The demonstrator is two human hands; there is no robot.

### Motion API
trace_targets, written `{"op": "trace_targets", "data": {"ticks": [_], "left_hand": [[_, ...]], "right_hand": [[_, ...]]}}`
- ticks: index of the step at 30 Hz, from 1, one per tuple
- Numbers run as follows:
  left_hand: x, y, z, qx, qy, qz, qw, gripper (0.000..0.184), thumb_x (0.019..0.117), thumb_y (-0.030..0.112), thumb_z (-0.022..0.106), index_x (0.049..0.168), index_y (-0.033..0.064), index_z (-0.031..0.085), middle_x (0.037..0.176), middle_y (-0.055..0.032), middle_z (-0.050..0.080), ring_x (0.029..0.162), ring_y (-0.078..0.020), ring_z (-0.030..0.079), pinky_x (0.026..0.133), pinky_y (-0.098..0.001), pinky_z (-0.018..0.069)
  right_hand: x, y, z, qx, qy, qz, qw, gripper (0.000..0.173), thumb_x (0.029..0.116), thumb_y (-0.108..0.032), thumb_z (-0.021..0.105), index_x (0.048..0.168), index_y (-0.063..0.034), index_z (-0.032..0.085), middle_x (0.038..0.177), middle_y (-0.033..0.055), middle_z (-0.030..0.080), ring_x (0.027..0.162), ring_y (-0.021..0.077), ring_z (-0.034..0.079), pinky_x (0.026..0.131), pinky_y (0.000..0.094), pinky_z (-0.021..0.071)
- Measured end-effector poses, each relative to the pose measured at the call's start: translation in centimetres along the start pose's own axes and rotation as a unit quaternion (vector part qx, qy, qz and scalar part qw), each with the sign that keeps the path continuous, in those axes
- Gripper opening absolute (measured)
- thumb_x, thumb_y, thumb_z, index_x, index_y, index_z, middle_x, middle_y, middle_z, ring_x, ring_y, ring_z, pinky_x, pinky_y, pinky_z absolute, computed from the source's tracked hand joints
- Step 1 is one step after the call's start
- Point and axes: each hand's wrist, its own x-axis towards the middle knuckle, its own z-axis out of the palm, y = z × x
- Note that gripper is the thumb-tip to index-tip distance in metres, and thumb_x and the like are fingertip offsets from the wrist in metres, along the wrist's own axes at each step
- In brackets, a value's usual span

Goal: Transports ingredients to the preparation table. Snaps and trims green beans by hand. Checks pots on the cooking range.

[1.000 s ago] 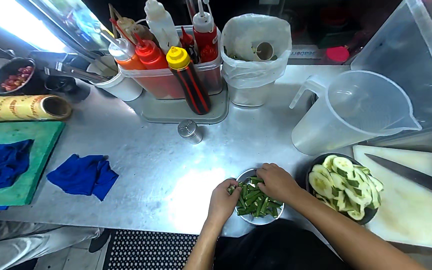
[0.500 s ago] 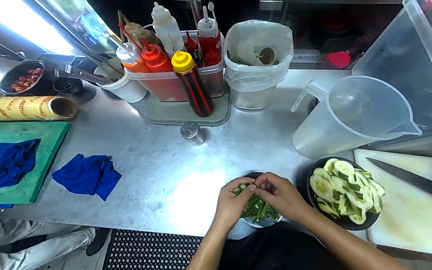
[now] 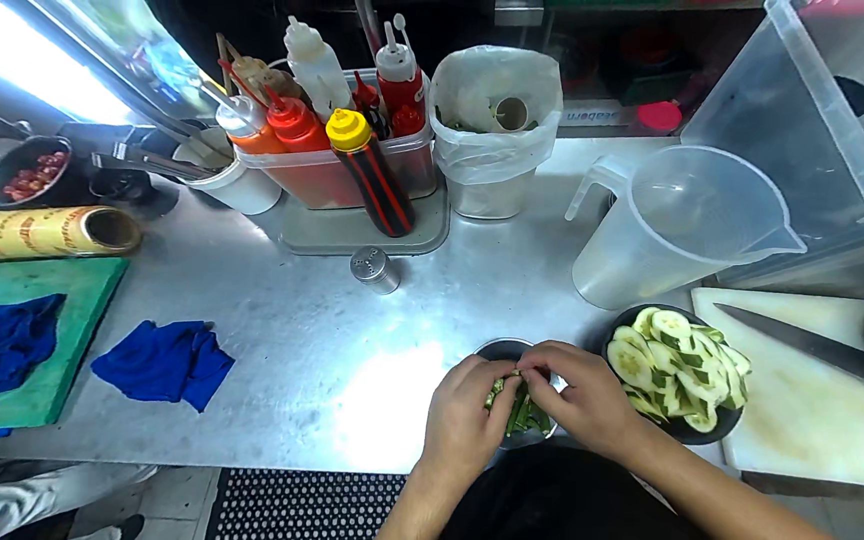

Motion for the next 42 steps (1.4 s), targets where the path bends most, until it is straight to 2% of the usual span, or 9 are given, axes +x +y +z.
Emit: {"op": "trace_targets", "data": {"ticks": [3, 7, 13, 16, 26, 31, 35, 39, 42], "left_hand": [[-0.1, 0.2, -0.1, 0.026, 0.008, 0.029, 0.999, 0.015, 0.0975, 0.024, 0.068, 0.106, 0.0150, 0.077, 0.091, 0.0037, 0.070, 0.086, -0.0065, 0.067, 0.076, -0.0257, 0.0588], [-0.2, 0.7, -0.4, 0.092, 0.007, 0.073, 0.993, 0.015, 0.0971, 0.023, 0.067, 0.104, 0.0137, 0.077, 0.090, 0.0011, 0.070, 0.086, -0.0095, 0.068, 0.075, -0.0265, 0.0591], [-0.4, 1.2, -0.6, 0.124, -0.001, 0.078, 0.989, 0.014, 0.0969, 0.024, 0.068, 0.103, 0.0147, 0.077, 0.089, 0.0016, 0.070, 0.085, -0.0100, 0.068, 0.074, -0.0264, 0.0590], [-0.4, 1.4, -0.7, 0.120, -0.006, 0.081, 0.989, 0.014, 0.0971, 0.025, 0.068, 0.102, 0.0150, 0.077, 0.089, 0.0016, 0.070, 0.085, -0.0100, 0.068, 0.073, -0.0266, 0.0589], [-0.5, 1.3, -0.3, 0.004, -0.016, 0.061, 0.998, 0.014, 0.0976, 0.024, 0.069, 0.104, 0.0136, 0.076, 0.090, 0.0027, 0.068, 0.084, -0.0071, 0.066, 0.074, -0.0252, 0.0578], [-0.2, 1.3, -1.2, -0.139, -0.058, -0.030, 0.988, 0.024, 0.0955, 0.031, 0.072, 0.114, 0.0152, 0.076, 0.094, 0.0051, 0.069, 0.085, -0.0054, 0.065, 0.075, -0.0241, 0.0582], [-0.1, 1.2, -2.0, -0.234, -0.072, -0.065, 0.967, 0.022, 0.0965, 0.030, 0.071, 0.111, 0.0148, 0.078, 0.092, 0.0031, 0.069, 0.085, -0.0081, 0.065, 0.075, -0.0246, 0.0570], [0.0, 1.3, -1.8, -0.231, -0.071, -0.039, 0.970, 0.019, 0.0968, 0.023, 0.071, 0.111, 0.0103, 0.076, 0.095, 0.0006, 0.071, 0.086, -0.0092, 0.067, 0.076, -0.0257, 0.0591], [-0.1, 1.3, -1.5, -0.140, -0.033, 0.019, 0.989, 0.017, 0.0961, 0.021, 0.071, 0.109, 0.0095, 0.075, 0.094, 0.0011, 0.071, 0.086, -0.0060, 0.067, 0.075, -0.0226, 0.0589]], "right_hand": [[-0.2, 0.0, 0.0, 0.018, 0.020, -0.021, 0.999, 0.012, 0.0979, -0.015, 0.061, 0.097, -0.0105, 0.072, 0.086, -0.0036, 0.068, 0.076, 0.0021, 0.064, 0.067, 0.0204, 0.0573], [-0.4, -0.3, 0.1, 0.028, 0.010, -0.007, 1.000, 0.013, 0.0962, -0.017, 0.062, 0.102, -0.0101, 0.071, 0.085, -0.0041, 0.067, 0.075, 0.0012, 0.063, 0.067, 0.0199, 0.0569], [-0.8, -0.3, 0.5, -0.052, 0.050, -0.079, 0.994, 0.011, 0.0951, -0.013, 0.062, 0.095, -0.0087, 0.072, 0.088, -0.0012, 0.071, 0.082, 0.0048, 0.067, 0.073, 0.0222, 0.0590], [-0.9, -0.3, 0.5, -0.074, 0.057, -0.084, 0.992, 0.011, 0.0943, -0.012, 0.061, 0.091, -0.0089, 0.071, 0.084, -0.0008, 0.070, 0.079, 0.0056, 0.066, 0.071, 0.0221, 0.0579], [-1.4, -0.4, 0.1, 0.096, 0.032, 0.031, 0.994, 0.010, 0.0945, -0.013, 0.060, 0.089, -0.0115, 0.069, 0.079, -0.0043, 0.066, 0.071, 0.0022, 0.063, 0.062, 0.0205, 0.0563], [-1.5, -0.9, -0.6, 0.204, 0.043, 0.078, 0.975, 0.010, 0.0981, -0.015, 0.060, 0.095, -0.0132, 0.069, 0.083, -0.0023, 0.070, 0.071, 0.0066, 0.068, 0.065, 0.0250, 0.0615], [-1.4, -1.0, -1.0, 0.241, 0.039, 0.051, 0.968, 0.010, 0.1006, -0.015, 0.059, 0.100, -0.0128, 0.069, 0.091, 0.0003, 0.071, 0.075, 0.0086, 0.070, 0.067, 0.0258, 0.0619], [-1.5, -1.1, -0.8, 0.290, 0.037, 0.049, 0.955, 0.012, 0.1027, -0.016, 0.057, 0.104, -0.0123, 0.068, 0.094, 0.0022, 0.071, 0.078, 0.0101, 0.070, 0.069, 0.0269, 0.0623], [-1.6, -1.1, -0.8, 0.299, 0.015, 0.053, 0.953, 0.016, 0.1032, -0.021, 0.058, 0.114, -0.0120, 0.067, 0.099, 0.0026, 0.072, 0.084, 0.0109, 0.071, 0.075, 0.0285, 0.0620]]}}
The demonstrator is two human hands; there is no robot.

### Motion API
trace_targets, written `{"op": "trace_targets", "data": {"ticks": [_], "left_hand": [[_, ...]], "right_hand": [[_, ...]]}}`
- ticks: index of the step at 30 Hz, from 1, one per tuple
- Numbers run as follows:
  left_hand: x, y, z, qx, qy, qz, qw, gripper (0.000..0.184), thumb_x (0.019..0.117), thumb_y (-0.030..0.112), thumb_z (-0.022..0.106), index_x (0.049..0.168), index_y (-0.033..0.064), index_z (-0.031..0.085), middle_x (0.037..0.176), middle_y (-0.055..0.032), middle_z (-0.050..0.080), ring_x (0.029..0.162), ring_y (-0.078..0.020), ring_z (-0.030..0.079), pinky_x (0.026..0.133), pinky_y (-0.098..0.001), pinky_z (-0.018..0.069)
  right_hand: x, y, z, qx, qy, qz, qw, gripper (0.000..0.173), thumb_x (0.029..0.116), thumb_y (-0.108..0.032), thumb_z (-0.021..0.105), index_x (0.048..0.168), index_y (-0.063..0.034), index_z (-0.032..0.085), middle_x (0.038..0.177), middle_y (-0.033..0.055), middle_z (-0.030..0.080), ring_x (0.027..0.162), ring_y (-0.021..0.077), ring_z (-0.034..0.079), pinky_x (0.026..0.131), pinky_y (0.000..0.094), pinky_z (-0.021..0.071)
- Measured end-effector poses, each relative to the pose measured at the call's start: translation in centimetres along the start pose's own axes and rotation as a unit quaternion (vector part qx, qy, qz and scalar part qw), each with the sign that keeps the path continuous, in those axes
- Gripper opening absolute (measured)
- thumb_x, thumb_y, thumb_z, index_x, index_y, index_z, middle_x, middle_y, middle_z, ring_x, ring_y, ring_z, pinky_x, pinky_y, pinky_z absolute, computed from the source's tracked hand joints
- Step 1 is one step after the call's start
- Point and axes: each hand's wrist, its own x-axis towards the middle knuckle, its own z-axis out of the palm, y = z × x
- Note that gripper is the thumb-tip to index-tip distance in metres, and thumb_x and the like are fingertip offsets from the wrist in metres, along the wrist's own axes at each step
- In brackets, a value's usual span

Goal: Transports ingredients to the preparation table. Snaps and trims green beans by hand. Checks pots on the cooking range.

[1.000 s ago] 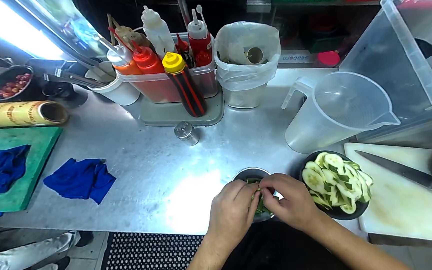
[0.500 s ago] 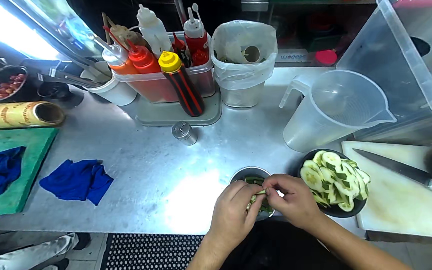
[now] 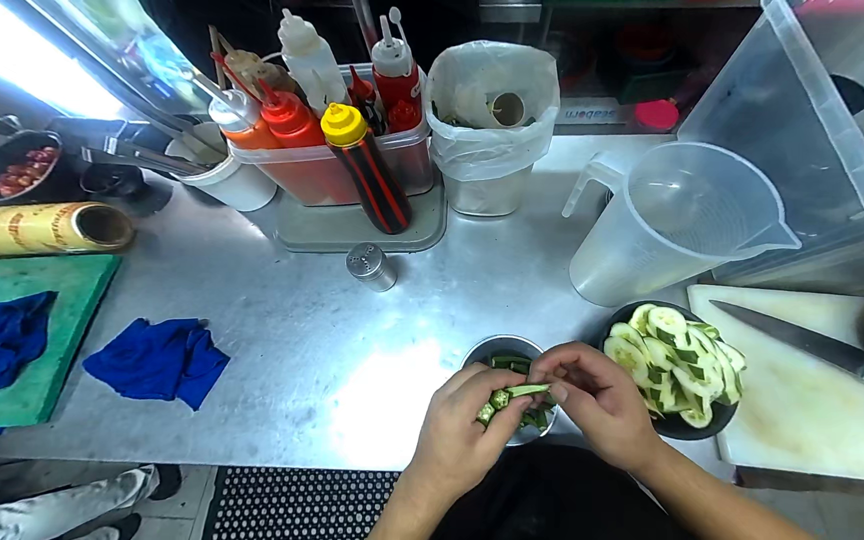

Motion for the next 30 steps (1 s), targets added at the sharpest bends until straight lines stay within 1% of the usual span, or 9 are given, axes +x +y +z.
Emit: {"op": "trace_targets", "data": {"ticks": [7, 16, 19, 21, 23, 24, 27, 28, 30], "left_hand": [[0.0, 0.3, 0.5, 0.152, -0.001, 0.084, 0.985, 0.018, 0.0966, 0.022, 0.071, 0.109, 0.0100, 0.074, 0.094, -0.0013, 0.071, 0.087, -0.0093, 0.068, 0.077, -0.0251, 0.0592], [-0.1, -0.4, 0.9, 0.168, -0.060, 0.109, 0.978, 0.018, 0.1008, 0.023, 0.063, 0.109, 0.0094, 0.072, 0.094, -0.0041, 0.070, 0.090, -0.0137, 0.069, 0.081, -0.0284, 0.0594], [-0.3, -1.9, 1.4, 0.171, -0.058, 0.125, 0.976, 0.018, 0.1009, 0.022, 0.060, 0.109, 0.0104, 0.071, 0.093, -0.0043, 0.069, 0.089, -0.0142, 0.068, 0.080, -0.0286, 0.0592], [-0.4, -3.3, 1.8, 0.137, -0.040, 0.090, 0.986, 0.019, 0.1000, 0.024, 0.062, 0.110, 0.0116, 0.072, 0.096, -0.0034, 0.071, 0.091, -0.0119, 0.069, 0.082, -0.0276, 0.0594], [-0.3, -3.5, 1.9, 0.056, 0.010, -0.014, 0.998, 0.025, 0.0951, 0.026, 0.072, 0.113, 0.0093, 0.075, 0.099, -0.0022, 0.073, 0.091, -0.0073, 0.069, 0.083, -0.0249, 0.0600], [0.1, -3.0, 1.6, 0.010, 0.046, -0.081, 0.996, 0.031, 0.0909, 0.025, 0.077, 0.116, 0.0074, 0.075, 0.099, -0.0015, 0.074, 0.088, -0.0056, 0.069, 0.081, -0.0238, 0.0598], [1.9, -2.2, 0.1, -0.184, 0.177, -0.232, 0.939, 0.026, 0.0889, 0.011, 0.074, 0.113, 0.0034, 0.073, 0.078, -0.0024, 0.067, 0.055, -0.0082, 0.059, 0.049, -0.0238, 0.0523], [2.4, -2.4, -0.7, -0.254, 0.206, -0.255, 0.910, 0.022, 0.0925, 0.010, 0.069, 0.113, 0.0026, 0.071, 0.071, -0.0029, 0.063, 0.050, -0.0094, 0.056, 0.045, -0.0244, 0.0506], [2.6, -3.2, -2.3, -0.371, 0.216, -0.279, 0.859, 0.022, 0.1016, 0.018, 0.057, 0.118, 0.0056, 0.066, 0.070, -0.0019, 0.059, 0.052, -0.0090, 0.056, 0.047, -0.0236, 0.0510]], "right_hand": [[-0.4, 0.2, 0.7, -0.094, 0.026, 0.002, 0.995, 0.009, 0.0930, -0.009, 0.064, 0.101, -0.0118, 0.067, 0.100, 0.0004, 0.070, 0.078, 0.0067, 0.068, 0.067, 0.0240, 0.0613], [-1.6, 1.0, 0.8, -0.135, 0.034, 0.021, 0.990, 0.008, 0.0891, -0.010, 0.064, 0.097, -0.0103, 0.063, 0.098, 0.0010, 0.070, 0.073, 0.0017, 0.064, 0.059, 0.0173, 0.0545], [-1.6, 1.6, 1.1, -0.132, 0.049, 0.068, 0.988, 0.009, 0.0854, -0.011, 0.066, 0.094, -0.0117, 0.063, 0.095, -0.0003, 0.070, 0.067, 0.0006, 0.061, 0.054, 0.0169, 0.0510], [-0.8, 1.7, 1.0, -0.125, 0.046, 0.147, 0.980, 0.008, 0.0851, -0.011, 0.065, 0.093, -0.0115, 0.063, 0.092, -0.0011, 0.070, 0.065, 0.0030, 0.062, 0.054, 0.0206, 0.0524], [1.3, 1.3, 0.4, -0.116, 0.047, 0.206, 0.971, 0.011, 0.0887, -0.012, 0.062, 0.099, -0.0092, 0.064, 0.082, 0.0004, 0.068, 0.060, 0.0093, 0.063, 0.053, 0.0284, 0.0548], [2.8, 0.6, 0.1, -0.119, 0.058, 0.200, 0.971, 0.012, 0.0912, -0.012, 0.060, 0.102, -0.0074, 0.064, 0.079, 0.0018, 0.067, 0.059, 0.0118, 0.063, 0.054, 0.0316, 0.0555], [9.3, -3.6, -1.3, -0.146, 0.142, 0.071, 0.976, 0.010, 0.0968, -0.012, 0.059, 0.103, -0.0065, 0.064, 0.075, 0.0022, 0.067, 0.060, 0.0140, 0.064, 0.055, 0.0337, 0.0572], [12.0, -5.2, -1.8, -0.145, 0.163, 0.017, 0.976, 0.009, 0.0981, -0.011, 0.058, 0.105, -0.0059, 0.062, 0.079, 0.0028, 0.067, 0.061, 0.0145, 0.065, 0.055, 0.0341, 0.0583], [17.8, -8.3, -2.7, -0.132, 0.194, -0.049, 0.971, 0.013, 0.1001, -0.010, 0.056, 0.110, -0.0026, 0.059, 0.090, 0.0045, 0.068, 0.066, 0.0144, 0.067, 0.060, 0.0345, 0.0615]]}}
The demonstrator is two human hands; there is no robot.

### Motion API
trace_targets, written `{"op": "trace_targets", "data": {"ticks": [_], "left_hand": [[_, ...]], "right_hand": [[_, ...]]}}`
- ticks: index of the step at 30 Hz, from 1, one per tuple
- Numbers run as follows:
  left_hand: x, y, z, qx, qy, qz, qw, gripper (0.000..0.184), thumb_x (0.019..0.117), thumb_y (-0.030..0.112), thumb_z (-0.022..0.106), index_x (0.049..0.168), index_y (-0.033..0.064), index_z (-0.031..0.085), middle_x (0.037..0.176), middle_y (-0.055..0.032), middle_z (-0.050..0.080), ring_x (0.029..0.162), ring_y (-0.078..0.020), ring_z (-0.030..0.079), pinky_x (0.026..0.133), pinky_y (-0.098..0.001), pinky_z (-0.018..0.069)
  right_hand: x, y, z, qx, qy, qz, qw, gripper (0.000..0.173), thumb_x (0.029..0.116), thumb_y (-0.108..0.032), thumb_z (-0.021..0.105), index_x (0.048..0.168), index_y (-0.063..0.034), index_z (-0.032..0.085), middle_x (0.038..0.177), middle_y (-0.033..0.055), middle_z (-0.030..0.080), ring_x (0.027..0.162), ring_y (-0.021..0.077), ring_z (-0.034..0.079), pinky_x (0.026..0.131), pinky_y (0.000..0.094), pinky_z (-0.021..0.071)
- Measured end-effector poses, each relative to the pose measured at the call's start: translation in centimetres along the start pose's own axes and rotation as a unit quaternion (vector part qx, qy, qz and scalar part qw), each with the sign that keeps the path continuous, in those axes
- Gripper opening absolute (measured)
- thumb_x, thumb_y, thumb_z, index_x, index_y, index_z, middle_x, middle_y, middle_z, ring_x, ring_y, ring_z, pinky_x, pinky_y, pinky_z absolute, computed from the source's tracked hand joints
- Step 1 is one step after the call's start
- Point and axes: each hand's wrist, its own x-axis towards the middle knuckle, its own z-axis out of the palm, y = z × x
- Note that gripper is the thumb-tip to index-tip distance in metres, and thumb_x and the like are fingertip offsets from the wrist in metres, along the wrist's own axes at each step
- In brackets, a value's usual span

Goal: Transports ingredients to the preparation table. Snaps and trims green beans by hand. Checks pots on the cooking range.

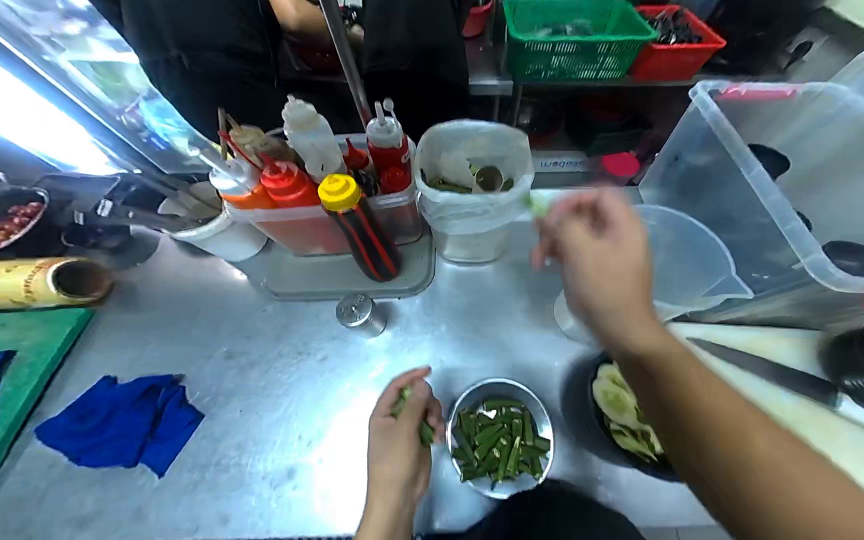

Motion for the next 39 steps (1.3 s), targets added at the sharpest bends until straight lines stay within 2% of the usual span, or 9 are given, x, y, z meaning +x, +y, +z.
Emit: {"op": "trace_targets", "data": {"ticks": [5, 9, 13, 15, 18, 21, 26, 31, 39], "left_hand": [[0.5, -0.2, -4.1, -0.118, 0.025, -0.138, 0.983, 0.040, 0.1105, 0.037, 0.035, 0.118, 0.0110, 0.064, 0.081, -0.0057, 0.062, 0.059, -0.0113, 0.060, 0.047, -0.0233, 0.0509], [0.1, -2.8, -6.6, -0.062, 0.078, -0.179, 0.979, 0.042, 0.1117, 0.034, 0.034, 0.101, 0.0059, 0.064, 0.080, -0.0072, 0.063, 0.058, -0.0124, 0.060, 0.046, -0.0241, 0.0511], [-0.3, -6.0, -7.0, 0.057, 0.100, -0.240, 0.964, 0.035, 0.1100, 0.026, 0.047, 0.097, 0.0005, 0.066, 0.077, -0.0087, 0.063, 0.056, -0.0130, 0.058, 0.047, -0.0244, 0.0489], [-0.5, -7.1, -7.0, 0.124, 0.072, -0.247, 0.958, 0.032, 0.1078, 0.025, 0.053, 0.096, -0.0004, 0.069, 0.076, -0.0092, 0.063, 0.055, -0.0137, 0.056, 0.047, -0.0256, 0.0481], [-0.6, -8.0, -6.5, 0.165, 0.041, -0.246, 0.954, 0.030, 0.1064, 0.024, 0.056, 0.096, 0.0004, 0.071, 0.073, -0.0091, 0.062, 0.053, -0.0145, 0.056, 0.047, -0.0269, 0.0485], [-0.4, -8.0, -5.8, 0.176, 0.033, -0.240, 0.954, 0.028, 0.1056, 0.024, 0.058, 0.097, 0.0005, 0.071, 0.072, -0.0095, 0.062, 0.052, -0.0148, 0.056, 0.046, -0.0266, 0.0485], [-0.3, -7.7, -5.3, 0.199, 0.024, -0.220, 0.955, 0.022, 0.1032, 0.022, 0.062, 0.097, 0.0024, 0.071, 0.071, -0.0098, 0.062, 0.053, -0.0153, 0.056, 0.047, -0.0271, 0.0487], [-0.3, -6.8, -4.6, 0.256, -0.065, -0.202, 0.943, 0.027, 0.0981, 0.028, 0.069, 0.120, 0.0126, 0.073, 0.089, -0.0070, 0.069, 0.058, -0.0145, 0.058, 0.051, -0.0284, 0.0500], [0.0, -4.4, -2.1, 0.230, -0.208, -0.223, 0.924, 0.026, 0.0898, 0.029, 0.078, 0.106, 0.0098, 0.070, 0.074, -0.0036, 0.063, 0.052, -0.0098, 0.052, 0.048, -0.0243, 0.0449]], "right_hand": [[7.2, -1.0, 1.9, 0.038, -0.008, 0.069, 0.997, 0.030, 0.1027, -0.014, 0.052, 0.130, -0.0017, 0.056, 0.118, 0.0128, 0.067, 0.089, 0.0216, 0.074, 0.076, 0.0375, 0.0653], [-0.3, 4.9, 3.8, -0.132, -0.137, 0.094, 0.977, 0.022, 0.1026, -0.016, 0.053, 0.114, -0.0012, 0.063, 0.097, 0.0102, 0.067, 0.077, 0.0185, 0.066, 0.069, 0.0395, 0.0588], [-11.0, 11.8, 5.5, -0.376, -0.466, 0.204, 0.774, 0.032, 0.1017, -0.042, 0.058, 0.102, -0.0122, 0.071, 0.087, 0.0083, 0.070, 0.083, 0.0274, 0.069, 0.074, 0.0550, 0.0566], [-13.7, 12.8, 6.5, -0.440, -0.509, 0.218, 0.707, 0.045, 0.1007, -0.054, 0.053, 0.105, -0.0120, 0.069, 0.095, 0.0102, 0.070, 0.093, 0.0308, 0.069, 0.079, 0.0565, 0.0553], [-14.7, 12.7, 7.6, -0.476, -0.517, 0.242, 0.669, 0.053, 0.1017, -0.056, 0.051, 0.114, -0.0075, 0.067, 0.107, 0.0145, 0.070, 0.105, 0.0343, 0.068, 0.086, 0.0565, 0.0543], [-14.7, 13.0, 7.9, -0.462, -0.518, 0.247, 0.677, 0.040, 0.1033, -0.046, 0.053, 0.114, -0.0100, 0.067, 0.106, 0.0134, 0.071, 0.104, 0.0335, 0.069, 0.085, 0.0565, 0.0547], [-14.8, 14.3, 6.4, -0.379, -0.484, 0.248, 0.749, 0.025, 0.0982, -0.037, 0.058, 0.106, -0.0150, 0.068, 0.094, 0.0076, 0.071, 0.092, 0.0271, 0.069, 0.079, 0.0545, 0.0543], [-13.6, 14.1, 3.8, -0.239, -0.418, 0.271, 0.834, 0.019, 0.0974, -0.035, 0.066, 0.101, -0.0162, 0.069, 0.076, -0.0006, 0.063, 0.068, 0.0133, 0.060, 0.065, 0.0381, 0.0513], [-13.3, 11.2, 2.0, -0.129, -0.386, 0.282, 0.868, 0.021, 0.0963, -0.035, 0.071, 0.094, -0.0136, 0.067, 0.073, -0.0024, 0.062, 0.066, 0.0087, 0.059, 0.063, 0.0290, 0.0500]]}}
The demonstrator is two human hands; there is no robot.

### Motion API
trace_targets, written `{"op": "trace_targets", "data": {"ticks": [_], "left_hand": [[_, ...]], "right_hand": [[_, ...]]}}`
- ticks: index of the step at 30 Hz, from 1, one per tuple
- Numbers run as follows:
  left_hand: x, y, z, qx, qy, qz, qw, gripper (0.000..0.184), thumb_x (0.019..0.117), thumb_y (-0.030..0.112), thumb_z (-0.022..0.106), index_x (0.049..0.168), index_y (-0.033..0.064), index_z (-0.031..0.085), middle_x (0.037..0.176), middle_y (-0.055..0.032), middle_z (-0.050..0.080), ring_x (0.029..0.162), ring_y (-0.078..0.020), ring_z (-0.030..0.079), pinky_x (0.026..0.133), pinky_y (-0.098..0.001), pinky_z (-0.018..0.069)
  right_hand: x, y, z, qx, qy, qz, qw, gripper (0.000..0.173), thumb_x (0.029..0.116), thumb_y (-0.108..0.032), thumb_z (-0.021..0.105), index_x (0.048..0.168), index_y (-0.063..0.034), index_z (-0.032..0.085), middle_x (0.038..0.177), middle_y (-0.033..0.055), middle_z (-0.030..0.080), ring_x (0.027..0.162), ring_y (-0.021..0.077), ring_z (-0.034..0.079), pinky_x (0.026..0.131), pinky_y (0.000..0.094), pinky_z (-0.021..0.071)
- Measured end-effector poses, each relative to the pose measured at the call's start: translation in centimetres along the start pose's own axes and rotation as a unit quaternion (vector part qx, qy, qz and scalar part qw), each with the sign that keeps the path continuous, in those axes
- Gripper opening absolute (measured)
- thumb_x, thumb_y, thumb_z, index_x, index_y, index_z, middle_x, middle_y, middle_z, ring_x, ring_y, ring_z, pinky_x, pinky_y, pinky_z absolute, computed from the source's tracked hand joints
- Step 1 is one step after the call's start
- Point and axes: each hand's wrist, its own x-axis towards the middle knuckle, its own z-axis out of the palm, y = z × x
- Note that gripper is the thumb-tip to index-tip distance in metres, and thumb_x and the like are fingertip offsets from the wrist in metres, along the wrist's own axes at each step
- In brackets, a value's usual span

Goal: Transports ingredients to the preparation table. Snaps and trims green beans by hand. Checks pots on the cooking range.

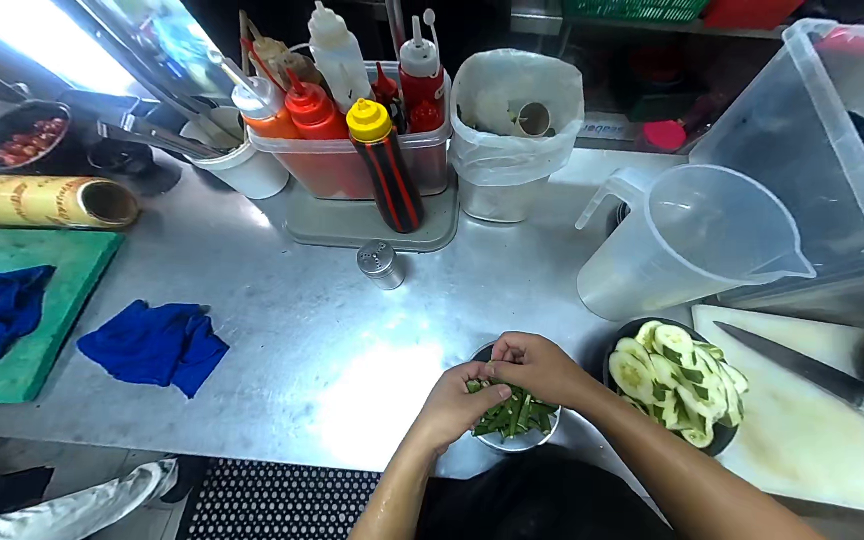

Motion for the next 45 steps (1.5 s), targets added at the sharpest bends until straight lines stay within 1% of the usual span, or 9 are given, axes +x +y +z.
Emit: {"op": "trace_targets", "data": {"ticks": [3, 7, 11, 17, 21, 25, 30, 40, 45], "left_hand": [[0.0, 0.2, 0.3, -0.035, -0.018, 0.001, 0.999, 0.022, 0.0922, 0.025, 0.074, 0.106, 0.0087, 0.069, 0.067, -0.0024, 0.060, 0.051, -0.0090, 0.053, 0.048, -0.0237, 0.0464], [-0.1, -0.4, 0.3, -0.185, -0.030, 0.032, 0.982, 0.023, 0.0931, 0.022, 0.069, 0.108, 0.0049, 0.067, 0.068, -0.0027, 0.058, 0.051, -0.0079, 0.054, 0.047, -0.0216, 0.0469], [-0.5, -0.6, 0.9, -0.291, -0.017, 0.067, 0.954, 0.021, 0.0935, 0.019, 0.071, 0.110, 0.0078, 0.063, 0.077, -0.0072, 0.062, 0.055, -0.0097, 0.058, 0.048, -0.0221, 0.0497], [-0.6, 0.1, 3.0, -0.254, 0.014, 0.091, 0.963, 0.020, 0.0949, 0.017, 0.070, 0.109, 0.0064, 0.061, 0.073, -0.0089, 0.059, 0.052, -0.0110, 0.055, 0.047, -0.0233, 0.0476], [-0.9, 0.4, 3.5, -0.187, 0.064, 0.147, 0.969, 0.022, 0.0976, 0.023, 0.068, 0.112, 0.0061, 0.065, 0.071, -0.0083, 0.059, 0.051, -0.0115, 0.054, 0.046, -0.0241, 0.0483], [-1.4, 0.3, 3.7, -0.117, 0.082, 0.173, 0.975, 0.023, 0.0968, 0.024, 0.068, 0.109, 0.0053, 0.068, 0.069, -0.0082, 0.060, 0.051, -0.0125, 0.054, 0.048, -0.0259, 0.0484], [-1.8, 0.5, 4.3, -0.115, 0.065, 0.176, 0.975, 0.023, 0.0978, 0.025, 0.068, 0.109, 0.0046, 0.067, 0.070, -0.0081, 0.061, 0.051, -0.0119, 0.054, 0.047, -0.0250, 0.0483], [-1.4, -0.5, 6.0, -0.145, 0.102, 0.193, 0.965, 0.020, 0.0993, 0.022, 0.065, 0.107, 0.0028, 0.064, 0.074, -0.0090, 0.062, 0.052, -0.0133, 0.056, 0.048, -0.0267, 0.0504], [-1.7, 0.1, 6.5, -0.308, 0.054, 0.125, 0.942, 0.020, 0.1027, 0.024, 0.059, 0.109, 0.0053, 0.058, 0.071, -0.0072, 0.059, 0.051, -0.0108, 0.056, 0.046, -0.0239, 0.0493]], "right_hand": [[-0.8, 0.0, 0.4, 0.030, 0.024, 0.001, 0.999, 0.026, 0.0968, -0.040, 0.071, 0.101, -0.0146, 0.068, 0.076, -0.0025, 0.064, 0.068, 0.0090, 0.060, 0.065, 0.0289, 0.0512], [-2.8, 0.4, 0.7, 0.132, 0.089, 0.005, 0.987, 0.027, 0.1002, -0.034, 0.065, 0.118, -0.0141, 0.066, 0.087, 0.0027, 0.069, 0.071, 0.0141, 0.066, 0.065, 0.0309, 0.0571], [-4.7, 1.5, 1.9, 0.016, 0.099, -0.081, 0.992, 0.032, 0.0976, -0.037, 0.066, 0.118, -0.0114, 0.068, 0.101, 0.0015, 0.069, 0.082, 0.0093, 0.066, 0.075, 0.0292, 0.0583], [-5.0, 2.3, 3.0, -0.197, 0.240, -0.202, 0.929, 0.022, 0.0989, -0.028, 0.057, 0.102, -0.0125, 0.072, 0.093, 0.0008, 0.070, 0.085, 0.0116, 0.067, 0.076, 0.0327, 0.0587], [-5.0, 2.4, 2.7, -0.226, 0.274, -0.220, 0.909, 0.019, 0.0965, -0.023, 0.056, 0.096, -0.0117, 0.071, 0.082, 0.0011, 0.067, 0.075, 0.0120, 0.065, 0.066, 0.0310, 0.0572], [-5.0, 2.6, 3.0, -0.227, 0.282, -0.243, 0.900, 0.018, 0.0939, -0.021, 0.055, 0.089, -0.0117, 0.069, 0.078, 0.0010, 0.064, 0.074, 0.0130, 0.064, 0.065, 0.0319, 0.0553], [-5.0, 3.1, 3.2, -0.180, 0.308, -0.284, 0.890, 0.018, 0.0930, -0.019, 0.053, 0.083, -0.0116, 0.067, 0.076, -0.0001, 0.061, 0.075, 0.0117, 0.062, 0.065, 0.0303, 0.0536], [-5.5, 3.2, 4.3, -0.008, 0.305, -0.197, 0.932, 0.024, 0.0913, -0.013, 0.050, 0.075, -0.0087, 0.067, 0.070, -0.0011, 0.061, 0.068, 0.0050, 0.058, 0.061, 0.0233, 0.0473], [-6.1, 2.1, 4.2, 0.152, 0.243, -0.130, 0.949, 0.024, 0.0953, -0.013, 0.050, 0.079, -0.0125, 0.068, 0.070, -0.0062, 0.059, 0.063, 0.0011, 0.054, 0.057, 0.0210, 0.0455]]}}
